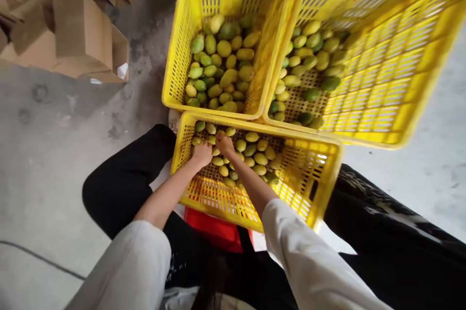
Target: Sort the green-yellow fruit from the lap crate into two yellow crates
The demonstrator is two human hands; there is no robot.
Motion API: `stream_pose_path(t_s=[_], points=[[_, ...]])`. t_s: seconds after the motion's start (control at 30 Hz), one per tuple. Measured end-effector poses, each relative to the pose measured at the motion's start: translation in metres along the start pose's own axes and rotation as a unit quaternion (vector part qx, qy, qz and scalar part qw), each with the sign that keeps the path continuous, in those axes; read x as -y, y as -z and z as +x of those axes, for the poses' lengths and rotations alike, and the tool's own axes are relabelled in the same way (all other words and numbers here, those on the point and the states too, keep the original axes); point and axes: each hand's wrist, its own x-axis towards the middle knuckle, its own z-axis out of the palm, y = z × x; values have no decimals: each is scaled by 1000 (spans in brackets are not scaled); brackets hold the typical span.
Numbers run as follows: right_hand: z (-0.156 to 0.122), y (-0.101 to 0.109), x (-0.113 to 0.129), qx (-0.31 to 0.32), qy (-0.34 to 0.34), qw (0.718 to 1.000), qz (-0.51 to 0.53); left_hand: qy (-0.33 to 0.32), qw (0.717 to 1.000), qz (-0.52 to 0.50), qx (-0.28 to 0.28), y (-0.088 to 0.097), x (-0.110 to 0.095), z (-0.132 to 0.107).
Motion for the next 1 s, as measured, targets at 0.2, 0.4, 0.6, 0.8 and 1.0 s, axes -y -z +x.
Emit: stream_pose_path(t_s=[0.2,0.4,0.6,0.8,1.0], points=[[39,-34,3,-60,-12,995,73,141,978,-151,-36,-11,38,60],[62,-49,-4,-53,-40,996,52,126,961,-228,-92,-23,55,100],[34,-61,-33,-38,66,997,2,152,951,-227,-147,-43,49,109],[-54,-84,-101,46,153,985,-64,88,987,-119,-55,-41,38,106],[-84,-68,-159,29,168,979,-108,69,993,-94,-29,-37,37,106]])
